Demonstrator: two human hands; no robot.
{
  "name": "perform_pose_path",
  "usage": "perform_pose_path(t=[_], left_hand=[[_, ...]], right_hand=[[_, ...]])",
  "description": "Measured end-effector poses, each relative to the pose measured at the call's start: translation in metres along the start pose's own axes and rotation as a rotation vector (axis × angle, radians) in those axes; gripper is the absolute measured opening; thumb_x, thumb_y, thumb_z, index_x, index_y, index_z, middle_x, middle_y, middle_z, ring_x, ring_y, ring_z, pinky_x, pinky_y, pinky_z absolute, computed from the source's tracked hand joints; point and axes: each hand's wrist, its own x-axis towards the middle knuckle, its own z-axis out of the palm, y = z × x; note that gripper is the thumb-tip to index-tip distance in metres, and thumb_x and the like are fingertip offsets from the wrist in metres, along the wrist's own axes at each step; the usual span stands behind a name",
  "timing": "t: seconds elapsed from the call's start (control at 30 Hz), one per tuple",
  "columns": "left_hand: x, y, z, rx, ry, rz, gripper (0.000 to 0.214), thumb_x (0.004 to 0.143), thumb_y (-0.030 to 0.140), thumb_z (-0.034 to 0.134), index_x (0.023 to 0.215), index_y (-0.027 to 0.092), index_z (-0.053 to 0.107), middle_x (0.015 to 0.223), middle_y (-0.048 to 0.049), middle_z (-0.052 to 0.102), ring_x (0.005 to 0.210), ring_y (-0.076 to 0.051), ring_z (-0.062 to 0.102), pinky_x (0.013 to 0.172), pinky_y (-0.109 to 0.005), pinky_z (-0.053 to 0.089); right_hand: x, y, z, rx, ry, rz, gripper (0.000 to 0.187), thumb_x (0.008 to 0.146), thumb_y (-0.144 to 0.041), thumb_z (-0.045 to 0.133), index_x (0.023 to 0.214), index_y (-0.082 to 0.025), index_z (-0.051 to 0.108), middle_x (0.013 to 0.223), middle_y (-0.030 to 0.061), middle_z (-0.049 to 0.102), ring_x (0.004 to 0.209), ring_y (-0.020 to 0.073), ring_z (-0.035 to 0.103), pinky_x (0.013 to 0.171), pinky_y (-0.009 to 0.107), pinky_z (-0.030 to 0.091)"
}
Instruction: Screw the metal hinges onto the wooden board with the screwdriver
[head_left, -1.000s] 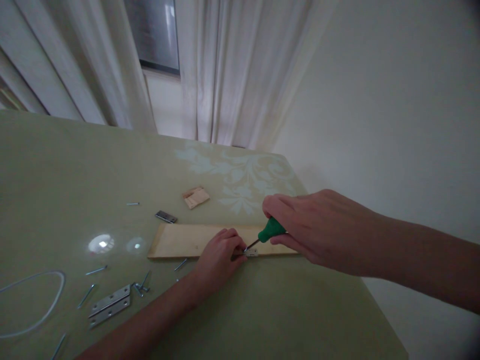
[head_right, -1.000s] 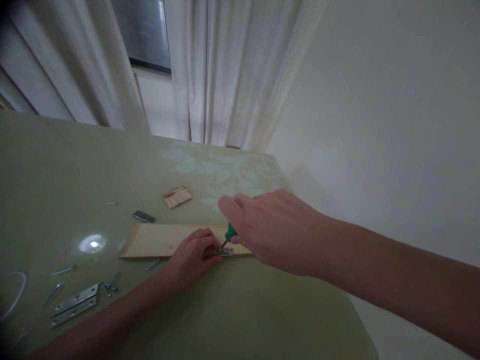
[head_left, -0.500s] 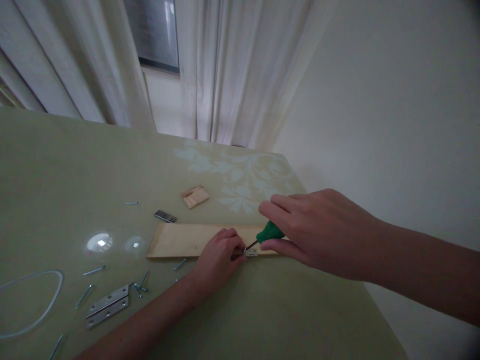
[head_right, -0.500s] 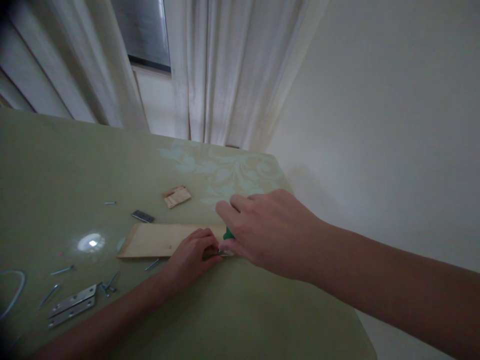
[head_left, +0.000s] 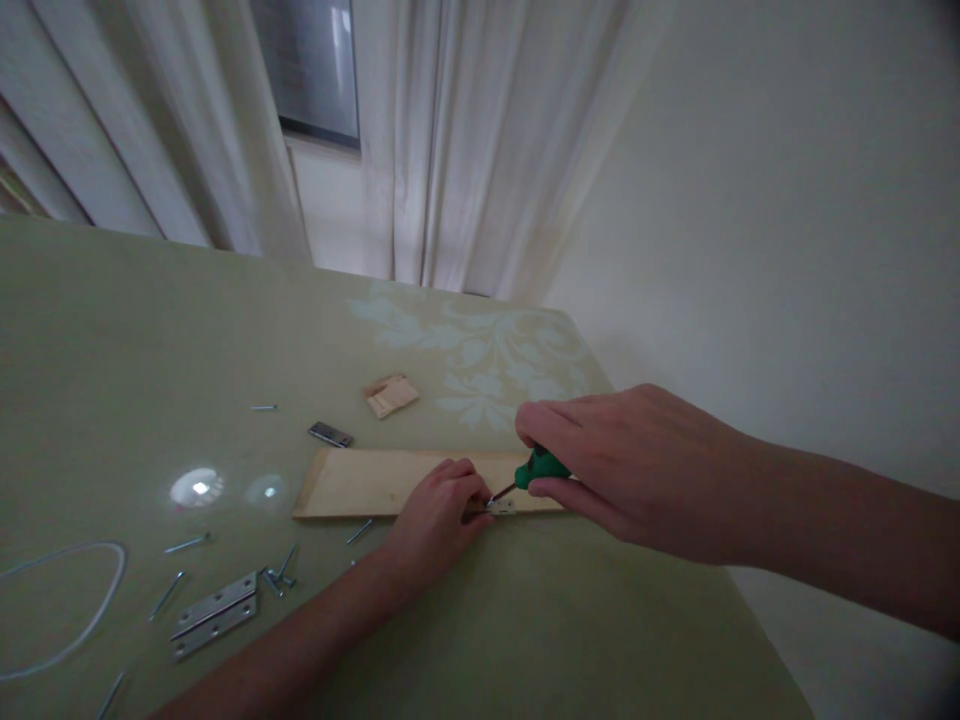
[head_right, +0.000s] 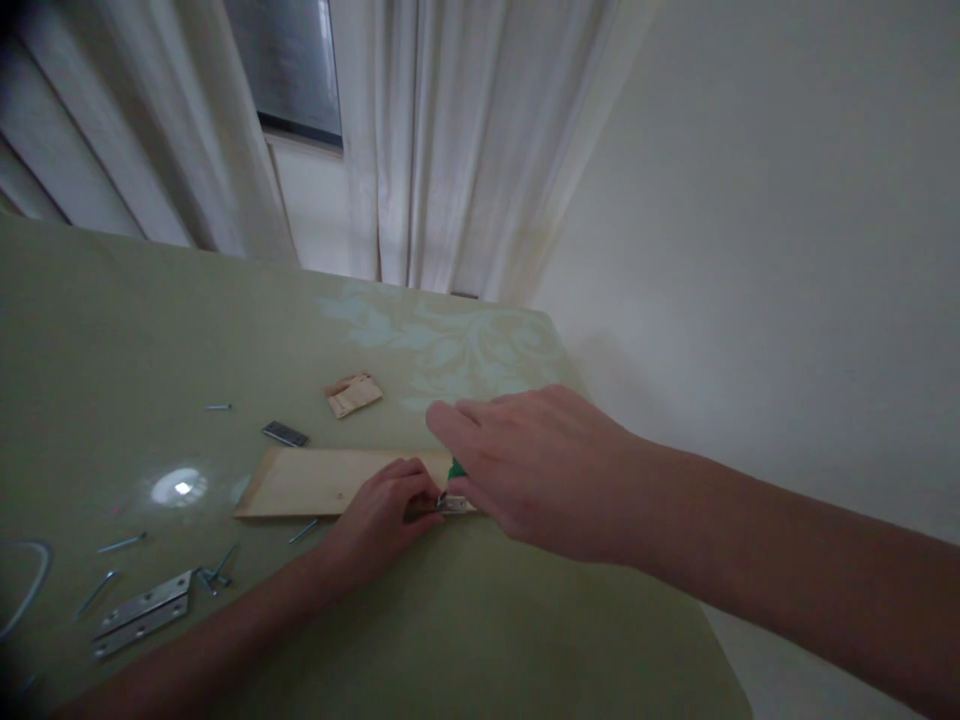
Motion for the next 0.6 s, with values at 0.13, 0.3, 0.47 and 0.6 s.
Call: perform_pose_path(t=[0.13,0.3,0.47,0.6], left_hand=[[0.0001,-0.0007,0.0002,0.005,0.007,0.000,0.014,0.086,0.007,0.079,0.085,0.019,0.072,0.093,-0.0025,0.067,0.094,-0.022,0.061,0.081,-0.032,0.044],[0.0001,-0.0006,-0.0008,0.011,-0.009,-0.006,0.015,0.085,0.008,0.081,0.083,0.018,0.070,0.094,-0.0029,0.067,0.094,-0.023,0.061,0.079,-0.032,0.044],[0.0010,-0.0030,0.0011,0.000,0.012,0.013,0.016,0.090,0.012,0.076,0.078,0.019,0.068,0.092,-0.0031,0.067,0.092,-0.022,0.062,0.080,-0.033,0.044],[0.0011,-0.0042,0.0023,-0.009,0.018,0.011,0.013,0.088,0.010,0.078,0.082,0.019,0.070,0.094,-0.0029,0.067,0.092,-0.022,0.062,0.080,-0.032,0.045]], right_hand=[[0.0010,-0.0027,0.0043,-0.056,-0.005,0.115,0.036,0.102,-0.055,0.066,0.100,-0.020,0.059,0.078,0.0039,0.076,0.062,0.0232,0.069,0.054,0.032,0.012],[-0.0030,-0.0011,0.0053,0.089,0.067,0.003,0.024,0.097,-0.030,0.076,0.106,-0.020,0.056,0.094,0.0022,0.077,0.069,0.0186,0.070,0.054,0.030,0.018],[-0.0026,-0.0048,0.0096,-0.101,0.139,0.033,0.042,0.098,-0.060,0.070,0.091,-0.020,0.059,0.071,0.0021,0.072,0.061,0.0222,0.067,0.055,0.032,0.012],[-0.0045,-0.0082,0.0075,-0.004,0.135,-0.018,0.024,0.098,-0.039,0.074,0.107,-0.020,0.061,0.098,0.0050,0.076,0.075,0.0213,0.070,0.054,0.032,0.019]])
